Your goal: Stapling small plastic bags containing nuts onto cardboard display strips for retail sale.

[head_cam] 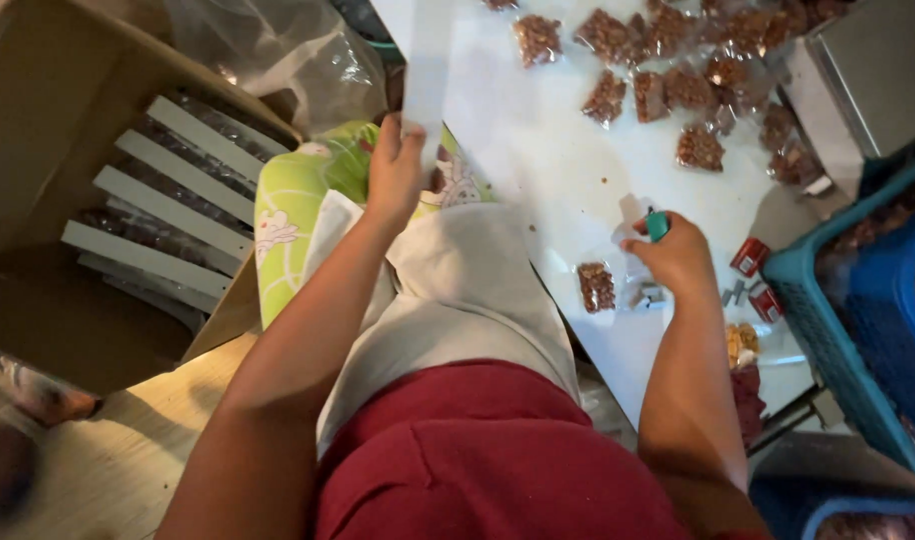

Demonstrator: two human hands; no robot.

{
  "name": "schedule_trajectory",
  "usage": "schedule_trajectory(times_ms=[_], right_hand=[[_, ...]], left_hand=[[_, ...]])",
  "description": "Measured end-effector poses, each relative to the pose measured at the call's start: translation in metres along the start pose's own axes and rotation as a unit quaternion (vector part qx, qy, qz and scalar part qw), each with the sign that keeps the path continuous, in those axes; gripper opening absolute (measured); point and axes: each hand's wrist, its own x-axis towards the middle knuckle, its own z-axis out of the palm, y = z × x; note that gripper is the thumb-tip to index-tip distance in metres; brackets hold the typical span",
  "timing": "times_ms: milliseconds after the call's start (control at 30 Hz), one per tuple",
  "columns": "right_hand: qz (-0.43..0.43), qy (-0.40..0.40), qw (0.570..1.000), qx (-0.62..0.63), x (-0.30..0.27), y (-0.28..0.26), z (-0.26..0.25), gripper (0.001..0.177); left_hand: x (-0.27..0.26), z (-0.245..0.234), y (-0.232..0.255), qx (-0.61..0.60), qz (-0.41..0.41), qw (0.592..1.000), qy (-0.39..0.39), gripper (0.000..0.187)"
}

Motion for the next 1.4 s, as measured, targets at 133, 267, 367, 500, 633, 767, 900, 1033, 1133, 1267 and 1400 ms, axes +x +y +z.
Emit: schedule_trajectory(times_ms=[133, 267, 367, 500, 633, 767, 900, 1033, 1133, 1267, 1400], right_hand=[[0.046, -0.091, 0.994, -0.049, -0.033, -0.025, -0.04, 0.034], [0.068, -0.153, 0.984, -0.058, -0.046, -0.025, -0.04, 0.051], [-0.031, -0.179, 0.98, -0.086, -0.039, -0.011, -0.028, 0.048], [-0.153, -0.221, 0.955, 0.126, -0.065, -0.043, -0.034, 0.02], [-0.302, -0.267, 0.894, 0.196, -0.089, -0.104, -0.042, 0.015], [-0.285, -0.181, 0.916, 0.218, -0.081, -0.138, -0.016, 0.014], [-0.2, -0.058, 0.927, 0.313, -0.067, -0.148, 0.005, 0.023], [-0.182, -0.031, 0.931, 0.315, -0.055, -0.149, 0.004, 0.036], [-0.216, -0.025, 0.923, 0.316, -0.053, -0.155, -0.009, 0.04], [-0.24, -0.038, 0.92, 0.307, -0.05, -0.156, -0.014, 0.038], [-0.263, -0.036, 0.903, 0.337, -0.042, -0.158, -0.008, 0.04]], left_hand=[[-0.034, -0.007, 0.021, -0.063, -0.003, 0.993, -0.102, 0.033], [-0.061, 0.005, 0.041, -0.127, -0.03, 0.982, -0.138, 0.033], [-0.068, 0.012, 0.035, -0.161, -0.038, 0.978, -0.126, 0.028], [-0.06, 0.019, -0.002, -0.156, -0.055, 0.983, -0.086, 0.026], [-0.088, 0.042, 0.012, -0.109, -0.086, 0.983, -0.119, 0.03], [-0.104, 0.062, 0.033, 0.083, -0.028, 0.987, -0.135, 0.036], [-0.084, 0.062, 0.016, 0.021, -0.002, 0.996, -0.085, 0.04], [-0.119, 0.062, 0.071, 0.068, 0.064, 0.989, -0.111, 0.056], [-0.119, 0.069, 0.073, 0.121, 0.145, 0.974, -0.124, 0.036], [-0.099, 0.07, 0.042, 0.099, 0.161, 0.975, -0.12, 0.035], [-0.096, 0.068, 0.041, 0.077, 0.181, 0.973, -0.119, 0.034]])
